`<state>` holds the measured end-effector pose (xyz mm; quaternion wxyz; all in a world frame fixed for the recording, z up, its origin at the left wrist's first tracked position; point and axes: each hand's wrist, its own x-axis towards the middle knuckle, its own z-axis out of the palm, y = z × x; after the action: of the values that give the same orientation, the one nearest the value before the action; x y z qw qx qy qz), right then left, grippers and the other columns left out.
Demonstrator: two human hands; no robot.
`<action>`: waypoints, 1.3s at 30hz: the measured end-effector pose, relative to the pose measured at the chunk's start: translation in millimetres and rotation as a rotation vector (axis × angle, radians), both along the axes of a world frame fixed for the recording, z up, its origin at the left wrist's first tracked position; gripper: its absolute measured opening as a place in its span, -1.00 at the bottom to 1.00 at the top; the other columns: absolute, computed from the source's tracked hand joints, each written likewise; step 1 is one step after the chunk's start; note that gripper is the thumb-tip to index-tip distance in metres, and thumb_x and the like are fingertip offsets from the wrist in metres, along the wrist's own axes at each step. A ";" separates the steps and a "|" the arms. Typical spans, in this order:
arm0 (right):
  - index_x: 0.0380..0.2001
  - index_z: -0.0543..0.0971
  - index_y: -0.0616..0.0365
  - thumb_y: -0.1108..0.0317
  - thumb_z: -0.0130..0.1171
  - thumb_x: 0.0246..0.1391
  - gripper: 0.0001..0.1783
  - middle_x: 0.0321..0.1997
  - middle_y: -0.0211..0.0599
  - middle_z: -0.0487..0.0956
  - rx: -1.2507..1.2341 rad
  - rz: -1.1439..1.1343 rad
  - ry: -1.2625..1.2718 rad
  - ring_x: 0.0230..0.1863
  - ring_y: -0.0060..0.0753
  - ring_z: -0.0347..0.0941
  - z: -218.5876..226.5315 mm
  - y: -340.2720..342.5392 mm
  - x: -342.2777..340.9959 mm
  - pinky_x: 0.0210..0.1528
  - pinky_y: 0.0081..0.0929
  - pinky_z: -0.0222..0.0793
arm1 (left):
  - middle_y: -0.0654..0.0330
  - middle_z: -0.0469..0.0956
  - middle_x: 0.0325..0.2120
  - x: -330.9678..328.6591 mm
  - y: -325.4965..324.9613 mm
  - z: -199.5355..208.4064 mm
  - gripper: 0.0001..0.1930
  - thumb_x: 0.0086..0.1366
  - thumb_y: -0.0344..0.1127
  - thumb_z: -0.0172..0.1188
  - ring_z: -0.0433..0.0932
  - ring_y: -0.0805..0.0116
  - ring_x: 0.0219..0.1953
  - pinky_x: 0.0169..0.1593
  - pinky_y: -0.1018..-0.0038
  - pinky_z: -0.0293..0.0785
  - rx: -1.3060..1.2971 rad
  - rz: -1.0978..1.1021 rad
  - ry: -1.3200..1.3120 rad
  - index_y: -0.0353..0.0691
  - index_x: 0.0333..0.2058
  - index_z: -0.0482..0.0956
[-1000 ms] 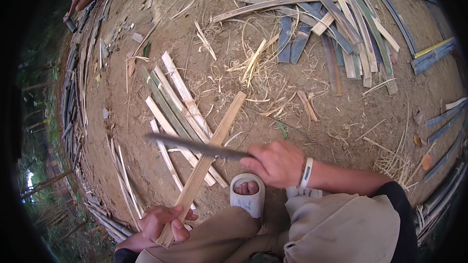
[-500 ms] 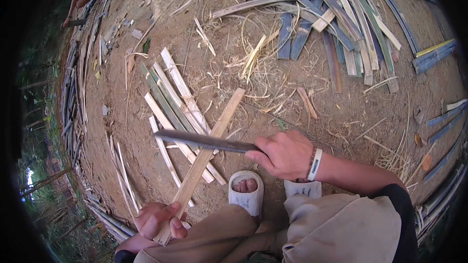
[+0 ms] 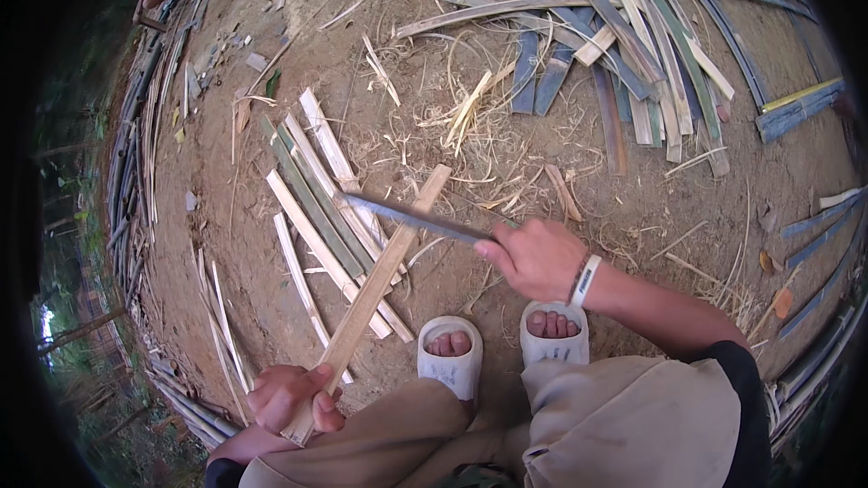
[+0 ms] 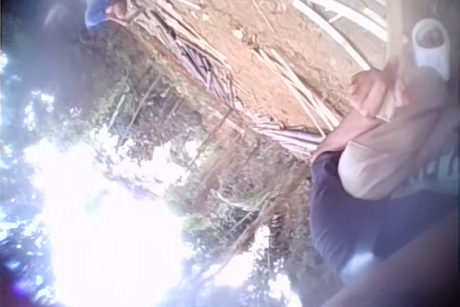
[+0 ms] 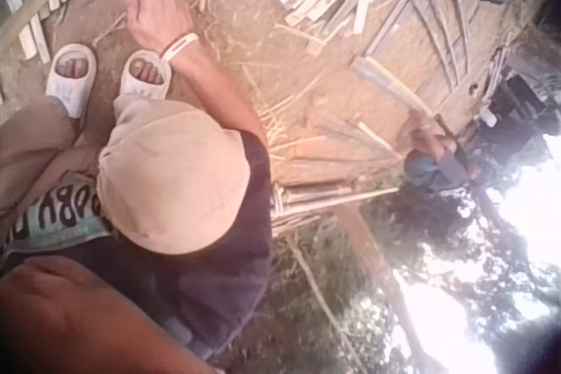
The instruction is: The person sits on the ground and uses a large knife to shave thin strips of bamboo. They hold the bamboo piece in one hand and scrape the blade along its length to remove the outer layer, occasionally flipping the piece to work on different sides.
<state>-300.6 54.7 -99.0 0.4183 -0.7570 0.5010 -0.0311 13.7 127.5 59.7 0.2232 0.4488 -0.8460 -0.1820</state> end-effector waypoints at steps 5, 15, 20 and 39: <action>-0.35 0.53 0.23 -0.05 -0.20 0.37 -0.45 -0.62 0.08 0.52 0.020 -0.073 0.097 -0.48 0.25 0.52 -26.9 -16.7 -22.6 -0.34 0.07 0.46 | 0.38 0.37 -0.82 -6.0 -5.1 -0.5 -0.74 -0.04 -0.40 0.25 0.37 0.53 -0.80 -0.64 0.62 0.28 -0.014 -0.016 0.026 -0.36 -0.31 0.66; -0.38 0.54 0.23 -0.07 -0.15 0.35 -0.45 -0.61 0.10 0.51 0.072 -0.182 0.066 -0.48 0.28 0.50 -37.7 -13.4 -28.7 -0.34 0.06 0.42 | 0.36 0.35 -0.81 -4.1 -10.2 -1.0 -0.78 -0.02 -0.38 0.25 0.35 0.50 -0.80 -0.63 0.59 0.24 -0.039 0.043 0.054 -0.32 -0.35 0.64; -0.38 0.56 0.24 -0.06 -0.15 0.35 -0.44 -0.58 0.16 0.52 0.075 -0.064 0.021 -0.44 0.27 0.52 -20.7 -5.6 -28.7 -0.27 0.08 0.44 | 0.37 0.30 -0.81 2.4 -11.7 -2.8 -0.79 0.00 -0.37 0.25 0.31 0.47 -0.80 -0.61 0.56 0.21 -0.048 0.021 0.048 -0.31 -0.34 0.62; -0.35 0.51 0.25 0.00 -0.18 0.37 -0.49 -0.67 0.07 0.49 0.135 -0.160 -0.110 -0.55 0.24 0.50 -17.8 11.3 -16.3 -0.41 0.09 0.43 | 0.20 0.47 -0.67 12.5 -15.7 15.0 -0.72 0.16 -0.28 0.28 0.47 0.28 -0.65 -0.48 0.37 0.38 0.162 0.037 -0.035 -0.37 -0.26 0.51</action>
<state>-316.9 66.0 -116.8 0.4915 -0.6817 0.5371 -0.0720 26.1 111.7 74.7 0.1747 0.4840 -0.8239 -0.2376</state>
